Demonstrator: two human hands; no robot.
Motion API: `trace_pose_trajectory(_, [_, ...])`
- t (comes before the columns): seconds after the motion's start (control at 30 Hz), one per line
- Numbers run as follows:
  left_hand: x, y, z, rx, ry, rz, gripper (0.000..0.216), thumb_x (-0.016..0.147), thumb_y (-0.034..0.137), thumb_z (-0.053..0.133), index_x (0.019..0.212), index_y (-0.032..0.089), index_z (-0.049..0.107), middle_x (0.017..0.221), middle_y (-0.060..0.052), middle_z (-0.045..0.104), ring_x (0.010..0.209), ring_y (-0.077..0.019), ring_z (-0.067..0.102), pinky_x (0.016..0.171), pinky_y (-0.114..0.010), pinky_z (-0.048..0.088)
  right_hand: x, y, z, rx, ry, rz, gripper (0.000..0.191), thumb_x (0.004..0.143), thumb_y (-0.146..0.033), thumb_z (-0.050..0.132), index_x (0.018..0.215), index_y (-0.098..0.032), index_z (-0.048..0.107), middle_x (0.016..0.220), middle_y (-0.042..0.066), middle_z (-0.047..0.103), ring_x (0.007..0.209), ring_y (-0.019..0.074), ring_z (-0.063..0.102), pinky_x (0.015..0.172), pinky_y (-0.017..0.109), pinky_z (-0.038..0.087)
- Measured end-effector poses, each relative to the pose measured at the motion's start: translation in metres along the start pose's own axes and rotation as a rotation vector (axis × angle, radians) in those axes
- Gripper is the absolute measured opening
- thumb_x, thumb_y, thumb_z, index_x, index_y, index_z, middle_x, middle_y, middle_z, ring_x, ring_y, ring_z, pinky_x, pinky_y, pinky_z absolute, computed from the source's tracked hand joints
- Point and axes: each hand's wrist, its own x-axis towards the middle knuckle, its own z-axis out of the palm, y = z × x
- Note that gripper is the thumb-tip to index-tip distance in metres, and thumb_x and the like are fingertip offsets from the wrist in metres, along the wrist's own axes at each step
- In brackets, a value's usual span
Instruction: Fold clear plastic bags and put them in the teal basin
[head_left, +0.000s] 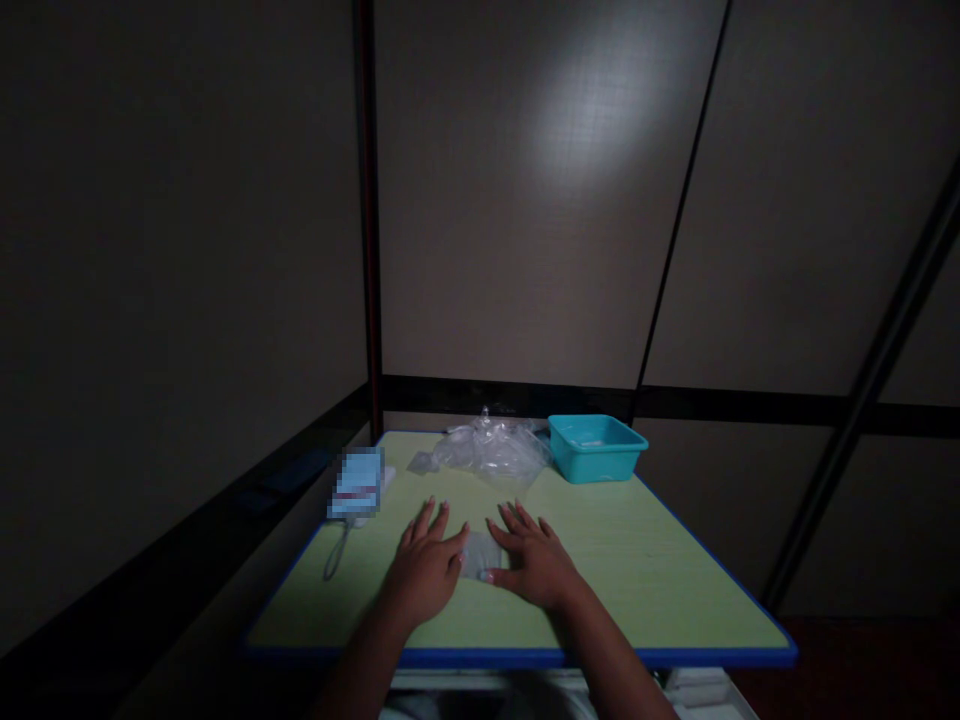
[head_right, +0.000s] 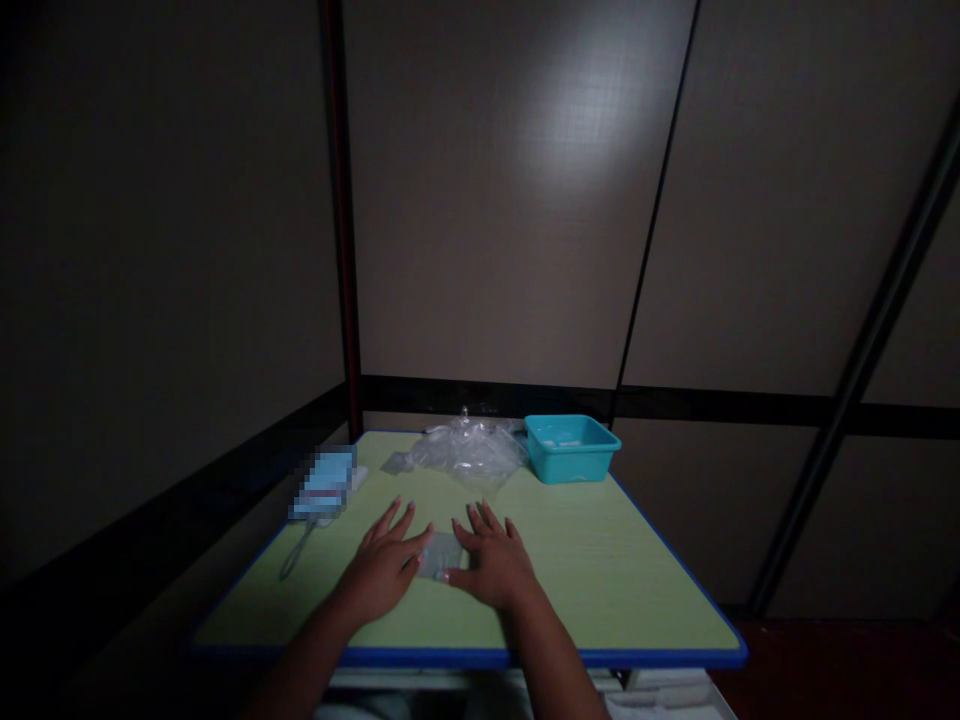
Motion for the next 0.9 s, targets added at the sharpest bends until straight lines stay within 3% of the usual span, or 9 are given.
trace_pose_trajectory(0.23, [-0.0006, -0.0012, -0.0009, -0.009, 0.075, -0.019, 0.041, 0.084, 0.035, 0.041, 0.125, 0.030, 0.048, 0.141, -0.002, 0.032, 0.134, -0.0240, 0.009, 0.105, -0.043, 0.017, -0.0002, -0.0013, -0.0012, 0.011, -0.011, 0.004, 0.079, 0.068, -0.066, 0.050, 0.136, -0.034, 0.025, 0.147, 0.003, 0.011, 0.134, 0.0239, -0.002, 0.103, 0.051, 0.005])
trace_pose_trajectory(0.6, [0.0000, -0.0028, 0.0013, -0.031, 0.071, -0.037, 0.038, 0.080, 0.029, 0.049, 0.116, 0.037, 0.054, 0.140, 0.001, 0.034, 0.133, -0.0253, 0.013, 0.103, -0.043, 0.019, -0.0002, -0.0016, -0.0014, 0.010, -0.020, 0.003, 0.078, 0.070, -0.065, 0.049, 0.136, -0.033, 0.024, 0.147, 0.003, 0.012, 0.134, 0.0241, -0.002, 0.102, 0.052, 0.004])
trace_pose_trajectory(0.9, [0.0016, -0.0030, -0.0023, -0.034, 0.062, -0.035, 0.039, 0.079, 0.028, 0.051, 0.116, 0.035, 0.055, 0.140, 0.000, 0.034, 0.133, -0.0252, 0.012, 0.104, -0.045, 0.018, -0.0002, -0.0008, -0.0005, 0.003, -0.007, 0.001, 0.079, 0.069, -0.067, 0.050, 0.136, -0.034, 0.024, 0.147, 0.003, 0.012, 0.134, 0.0235, -0.002, 0.102, 0.052, 0.004])
